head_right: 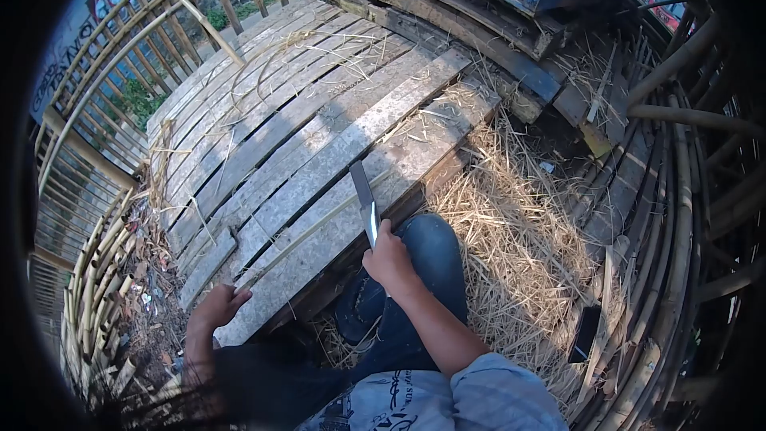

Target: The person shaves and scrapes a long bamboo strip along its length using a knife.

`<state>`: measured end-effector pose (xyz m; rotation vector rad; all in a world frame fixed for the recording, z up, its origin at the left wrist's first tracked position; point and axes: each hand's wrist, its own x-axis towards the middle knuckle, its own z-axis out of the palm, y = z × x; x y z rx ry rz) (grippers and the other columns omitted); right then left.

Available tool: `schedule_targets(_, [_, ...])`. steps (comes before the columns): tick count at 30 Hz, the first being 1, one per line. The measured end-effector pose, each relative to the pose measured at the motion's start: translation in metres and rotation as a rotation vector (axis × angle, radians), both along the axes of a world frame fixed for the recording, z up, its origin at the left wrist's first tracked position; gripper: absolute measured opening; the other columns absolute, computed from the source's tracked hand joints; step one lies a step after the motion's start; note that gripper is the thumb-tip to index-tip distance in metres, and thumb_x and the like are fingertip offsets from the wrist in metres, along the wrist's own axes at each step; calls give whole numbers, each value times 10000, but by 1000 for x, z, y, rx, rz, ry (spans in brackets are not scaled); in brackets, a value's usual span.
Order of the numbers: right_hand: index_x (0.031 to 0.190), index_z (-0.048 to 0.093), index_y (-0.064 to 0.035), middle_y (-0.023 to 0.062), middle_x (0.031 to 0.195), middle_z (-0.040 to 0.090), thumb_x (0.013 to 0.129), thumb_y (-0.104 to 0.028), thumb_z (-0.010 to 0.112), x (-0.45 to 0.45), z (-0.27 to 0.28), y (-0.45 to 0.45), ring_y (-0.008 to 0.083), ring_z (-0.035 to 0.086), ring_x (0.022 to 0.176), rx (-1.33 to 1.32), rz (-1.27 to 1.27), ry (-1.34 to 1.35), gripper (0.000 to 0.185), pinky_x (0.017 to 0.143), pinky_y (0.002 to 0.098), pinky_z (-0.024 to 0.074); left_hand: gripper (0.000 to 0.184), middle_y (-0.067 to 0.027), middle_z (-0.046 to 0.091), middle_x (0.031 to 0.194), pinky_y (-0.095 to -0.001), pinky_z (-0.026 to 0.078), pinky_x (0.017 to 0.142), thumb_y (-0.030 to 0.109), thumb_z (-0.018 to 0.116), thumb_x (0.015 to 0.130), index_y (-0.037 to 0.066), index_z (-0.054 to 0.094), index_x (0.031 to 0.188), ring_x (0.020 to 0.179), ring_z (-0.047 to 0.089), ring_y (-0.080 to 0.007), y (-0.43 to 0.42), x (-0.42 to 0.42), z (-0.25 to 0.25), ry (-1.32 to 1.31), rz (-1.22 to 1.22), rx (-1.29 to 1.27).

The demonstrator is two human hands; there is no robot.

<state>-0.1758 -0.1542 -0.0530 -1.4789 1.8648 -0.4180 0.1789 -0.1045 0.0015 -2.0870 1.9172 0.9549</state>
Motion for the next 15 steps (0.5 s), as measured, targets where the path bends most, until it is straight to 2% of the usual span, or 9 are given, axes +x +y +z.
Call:
schedule_targets(2, [1097, 361, 22, 360, 971, 622, 794, -101, 613, 2, -5, 3, 508, 615, 944, 3, -12, -22, 413, 865, 536, 505, 636, -239, 587, 634, -450, 460, 622, 536, 573, 918, -74, 628, 747, 618, 610, -329, 1, 1, -2, 6, -9, 70])
schedule_targets(5, [1094, 360, 23, 362, 970, 622, 792, -102, 615, 6, -7, 6, 509, 614, 940, -4, -20, -44, 415, 863, 537, 503, 665, -218, 588, 621, -447, 459, 613, 562, 567, 914, -76, 623, 736, 597, 589, -297, 1, 0, 1, 18, 12, 86])
schedule_targets(8, [1094, 366, 22, 358, 959, 624, 790, -98, 619, 18, -5, 15, 505, 614, 934, 21, 20, -96, 413, 856, 538, 504, 676, -206, 606, 634, -446, 463, 615, 575, 565, 911, -78, 627, 750, 611, 598, -292, -1, -2, 3, 29, 19, 115])
schedule_targets(12, [1081, 386, 17, 340, 885, 638, 788, -82, 611, 64, 1, 49, 502, 627, 882, 23, 217, -190, 383, 800, 547, 519, 680, -206, 626, 666, -443, 469, 629, 582, 556, 913, -78, 631, 770, 642, 616, -293, -1, -1, -4, 46, 25, 179])
schedule_targets(14, [1126, 383, 28, 341, 854, 636, 788, -78, 606, 79, 1, 59, 498, 632, 865, 45, 322, -253, 419, 792, 552, 519, 637, -258, 646, 729, -437, 492, 689, 528, 569, 924, -97, 650, 829, 719, 658, -351, 0, -6, -2, -16, 35, 184])
schedule_targets(15, [1142, 392, 27, 333, 852, 638, 788, -80, 598, 81, 2, 60, 494, 634, 861, 44, 359, -255, 423, 787, 559, 517, 642, -254, 638, 717, -437, 491, 689, 535, 567, 923, -94, 651, 825, 714, 655, -351, 0, -6, -2, -12, 21, 158])
